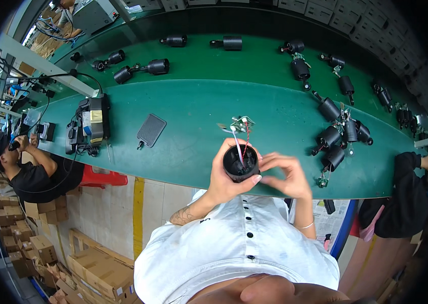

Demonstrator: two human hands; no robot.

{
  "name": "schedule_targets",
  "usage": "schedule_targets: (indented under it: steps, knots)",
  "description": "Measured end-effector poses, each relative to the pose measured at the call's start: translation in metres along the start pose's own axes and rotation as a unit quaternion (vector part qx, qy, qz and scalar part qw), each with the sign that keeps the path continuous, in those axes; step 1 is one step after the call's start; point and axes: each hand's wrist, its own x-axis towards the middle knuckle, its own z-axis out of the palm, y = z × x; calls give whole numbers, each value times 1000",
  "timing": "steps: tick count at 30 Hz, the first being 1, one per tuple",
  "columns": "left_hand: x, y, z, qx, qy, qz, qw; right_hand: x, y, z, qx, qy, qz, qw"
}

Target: Assembling electronic components by inserting circuit boards into plastic housings and connecting wires.

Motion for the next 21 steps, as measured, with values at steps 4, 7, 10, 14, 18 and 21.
schedule_targets:
  steps: [4,7,10,14,18,21]
  knots:
    - [-2,-3,-3,22,-48,-4,999,28,-80,-8,-417,94,-203,881]
    - [-2,3,-6,34,-1,-31,999,43,-141,22,-510,42,-360,780]
    - [-9,-7,-13,16,18,-46,999,41,-189,78,-471,117,-174,857]
    - [-8,-16,-10,-2,63,-33,997,108,-174,48,-465,91,-179,862]
    - [-11,-7,-14,23,79,-47,996,91,-179,58,-461,71,-191,864]
    - [-10,-12,-18,18,69,-61,996,107,-189,69,-473,80,-188,857]
